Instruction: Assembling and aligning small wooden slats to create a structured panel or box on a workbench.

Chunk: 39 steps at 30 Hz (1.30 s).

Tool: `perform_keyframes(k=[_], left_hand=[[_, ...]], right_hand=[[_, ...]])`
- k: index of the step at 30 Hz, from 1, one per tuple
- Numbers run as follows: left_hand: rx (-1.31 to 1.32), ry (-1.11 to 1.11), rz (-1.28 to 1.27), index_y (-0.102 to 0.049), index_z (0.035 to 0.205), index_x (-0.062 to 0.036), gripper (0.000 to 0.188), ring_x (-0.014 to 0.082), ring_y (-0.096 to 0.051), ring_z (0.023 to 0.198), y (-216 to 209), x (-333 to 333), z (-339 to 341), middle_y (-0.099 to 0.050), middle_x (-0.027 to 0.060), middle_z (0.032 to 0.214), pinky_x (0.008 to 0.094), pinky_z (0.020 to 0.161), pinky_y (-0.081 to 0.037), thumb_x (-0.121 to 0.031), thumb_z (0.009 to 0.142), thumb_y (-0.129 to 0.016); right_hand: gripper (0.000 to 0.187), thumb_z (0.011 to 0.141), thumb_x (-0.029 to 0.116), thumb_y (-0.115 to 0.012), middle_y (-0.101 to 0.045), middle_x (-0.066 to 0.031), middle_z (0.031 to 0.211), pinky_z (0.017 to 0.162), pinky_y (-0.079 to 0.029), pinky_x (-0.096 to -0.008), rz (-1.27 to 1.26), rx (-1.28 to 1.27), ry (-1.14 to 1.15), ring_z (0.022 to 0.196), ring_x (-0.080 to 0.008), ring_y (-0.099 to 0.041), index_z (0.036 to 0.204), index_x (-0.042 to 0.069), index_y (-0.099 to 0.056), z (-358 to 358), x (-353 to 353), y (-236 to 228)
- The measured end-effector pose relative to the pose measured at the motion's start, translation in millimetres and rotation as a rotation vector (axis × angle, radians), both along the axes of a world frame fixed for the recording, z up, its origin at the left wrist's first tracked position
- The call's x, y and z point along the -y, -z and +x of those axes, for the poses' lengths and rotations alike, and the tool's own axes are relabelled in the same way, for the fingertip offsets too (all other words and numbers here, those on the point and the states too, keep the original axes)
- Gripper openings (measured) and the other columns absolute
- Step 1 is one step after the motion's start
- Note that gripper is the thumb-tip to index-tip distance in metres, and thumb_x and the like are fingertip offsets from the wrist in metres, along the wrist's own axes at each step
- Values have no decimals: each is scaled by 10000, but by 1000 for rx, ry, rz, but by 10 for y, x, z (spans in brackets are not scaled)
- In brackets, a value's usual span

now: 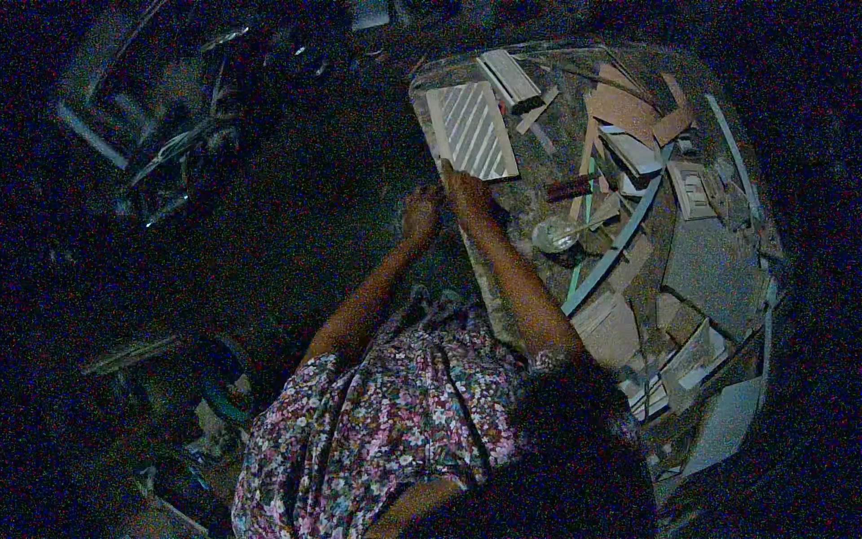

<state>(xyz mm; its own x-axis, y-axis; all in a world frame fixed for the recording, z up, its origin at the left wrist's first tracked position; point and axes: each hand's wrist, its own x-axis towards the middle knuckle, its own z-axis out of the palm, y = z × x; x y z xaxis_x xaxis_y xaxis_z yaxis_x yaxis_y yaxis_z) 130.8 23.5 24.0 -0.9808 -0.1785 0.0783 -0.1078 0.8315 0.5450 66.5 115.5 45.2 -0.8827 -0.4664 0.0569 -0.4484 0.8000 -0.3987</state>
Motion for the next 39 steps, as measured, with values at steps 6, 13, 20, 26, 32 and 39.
perform_keyframes(k=[6,13,20,26,32,39], left_hand=[[-135,24,162,-595,827,-51,193,296,-474,842,635,244,-67,-557,119,875,430,732,-355,-90,693,-462],[-223,4,76,-583,843,-54,251,311,-477,777,447,145,-57,-540,159,830,417,655,-374,-46,594,-550],[-275,238,-27,-522,917,-71,345,283,-443,816,276,67,-333,-471,113,837,419,709,-318,-79,583,-608],[-253,356,-129,-507,950,-41,328,291,-424,884,158,122,-704,-457,122,923,434,765,-300,-106,640,-591],[-22,393,-481,-468,1012,-14,292,324,-404,1001,178,216,-1248,-388,192,1117,473,778,-329,-121,742,-492],[-322,222,-551,-346,1117,-2,559,386,-305,1089,594,725,-1889,-351,241,1141,532,865,-226,-329,708,-539]], right_hand=[[369,777,216,-487,-520,-137,587,397,-347,-374,-134,-209,-90,440,-262,-462,1114,68,-455,241,-210,319],[508,825,206,-427,-527,-146,585,392,-341,-357,-666,863,329,426,-250,-449,1249,22,-217,418,-542,-469],[482,825,164,-432,-463,-246,1021,614,-444,-342,102,11,443,821,-290,-522,1218,-34,-238,477,-606,235],[573,730,218,-521,-448,-275,988,716,-411,-391,187,-262,499,814,-352,-496,1133,-117,-290,384,-535,173],[510,807,269,-424,-310,-196,1225,898,-289,-383,-289,154,826,1118,-305,-323,1202,-22,-286,358,-396,194],[566,806,327,-399,-305,-209,1225,900,-294,-372,-346,196,918,1102,-337,-333,1208,-43,-249,329,-207,242]])
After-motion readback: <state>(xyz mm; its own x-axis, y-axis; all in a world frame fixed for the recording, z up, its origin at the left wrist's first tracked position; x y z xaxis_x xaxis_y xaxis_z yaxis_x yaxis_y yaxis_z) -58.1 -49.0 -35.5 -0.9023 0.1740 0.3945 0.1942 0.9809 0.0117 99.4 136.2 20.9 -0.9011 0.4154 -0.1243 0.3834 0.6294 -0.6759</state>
